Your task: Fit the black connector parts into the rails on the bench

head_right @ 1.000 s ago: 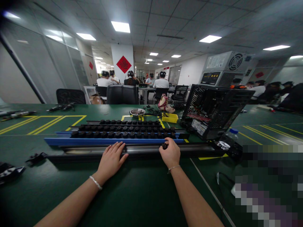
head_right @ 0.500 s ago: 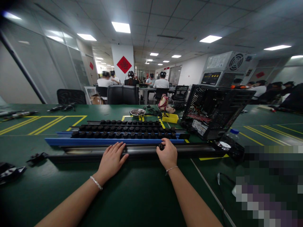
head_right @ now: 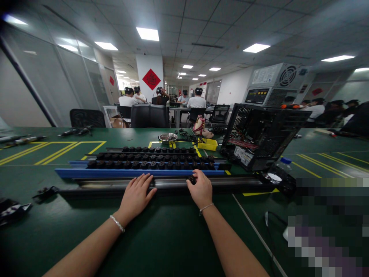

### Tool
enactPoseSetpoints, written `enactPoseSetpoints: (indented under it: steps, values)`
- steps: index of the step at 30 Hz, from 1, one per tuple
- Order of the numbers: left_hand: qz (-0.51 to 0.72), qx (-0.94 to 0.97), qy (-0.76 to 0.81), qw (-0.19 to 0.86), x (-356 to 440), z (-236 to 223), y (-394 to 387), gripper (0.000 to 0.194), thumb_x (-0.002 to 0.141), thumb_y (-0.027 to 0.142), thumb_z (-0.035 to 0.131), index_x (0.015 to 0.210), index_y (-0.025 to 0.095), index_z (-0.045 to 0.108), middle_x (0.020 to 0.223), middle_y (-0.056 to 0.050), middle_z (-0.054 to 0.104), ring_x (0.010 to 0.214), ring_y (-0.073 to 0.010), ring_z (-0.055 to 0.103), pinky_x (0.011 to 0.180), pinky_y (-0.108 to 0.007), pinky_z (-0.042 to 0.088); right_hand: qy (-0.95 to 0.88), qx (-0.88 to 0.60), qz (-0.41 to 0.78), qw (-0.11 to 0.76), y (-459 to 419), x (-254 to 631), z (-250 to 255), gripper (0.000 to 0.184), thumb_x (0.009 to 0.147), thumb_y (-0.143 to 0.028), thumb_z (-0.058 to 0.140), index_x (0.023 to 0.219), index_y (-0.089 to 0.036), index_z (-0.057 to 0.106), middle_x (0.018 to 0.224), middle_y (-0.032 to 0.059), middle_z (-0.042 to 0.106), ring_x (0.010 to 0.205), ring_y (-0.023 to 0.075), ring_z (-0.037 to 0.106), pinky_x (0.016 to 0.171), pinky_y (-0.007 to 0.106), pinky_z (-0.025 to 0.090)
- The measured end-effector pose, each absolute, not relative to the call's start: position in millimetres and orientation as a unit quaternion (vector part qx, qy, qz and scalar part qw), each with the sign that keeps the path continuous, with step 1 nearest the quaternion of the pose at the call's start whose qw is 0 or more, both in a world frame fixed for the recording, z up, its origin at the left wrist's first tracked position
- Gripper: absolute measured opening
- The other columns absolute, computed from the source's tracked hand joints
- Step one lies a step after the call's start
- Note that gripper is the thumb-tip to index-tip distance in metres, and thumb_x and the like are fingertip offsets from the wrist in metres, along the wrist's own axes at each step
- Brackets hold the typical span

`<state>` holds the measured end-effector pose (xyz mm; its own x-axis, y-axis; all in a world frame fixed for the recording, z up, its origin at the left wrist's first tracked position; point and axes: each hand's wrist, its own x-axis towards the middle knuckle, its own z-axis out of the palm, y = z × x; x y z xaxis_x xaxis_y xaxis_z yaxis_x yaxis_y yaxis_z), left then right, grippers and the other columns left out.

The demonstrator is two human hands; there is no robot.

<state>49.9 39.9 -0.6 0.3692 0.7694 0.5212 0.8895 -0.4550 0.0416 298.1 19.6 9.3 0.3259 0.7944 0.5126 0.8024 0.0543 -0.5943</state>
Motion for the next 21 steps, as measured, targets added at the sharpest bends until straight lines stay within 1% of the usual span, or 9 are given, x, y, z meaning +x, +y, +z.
enactPoseSetpoints:
  steps: [11,21]
  values:
    - [-0.233,-0.820,-0.507,0.127,49.6,-0.3,39.9,0.053,0.087,0.049,0.033,0.126,0.017,0.049,0.131,-0.009,0.052,0.125,-0.0247,0.041,0.104,-0.045,0.031,-0.583,-0.681,0.020,0.442,19.6,294.0,9.3,0.035,0.067,-0.032,0.061,0.099,-0.022,0.053,0.093,0.0031,0.064,0.077,0.0183,0.062,0.074,0.034,0.047]
    - [-0.236,-0.817,-0.506,0.140,50.3,-0.7,40.1,0.051,0.086,0.048,0.035,0.125,0.017,0.050,0.130,-0.008,0.053,0.123,-0.0250,0.043,0.103,-0.044,0.033,-0.592,-0.672,0.028,0.445,20.0,291.5,9.3,0.035,0.066,-0.031,0.063,0.099,-0.021,0.054,0.092,0.0035,0.064,0.077,0.0177,0.062,0.074,0.033,0.048]
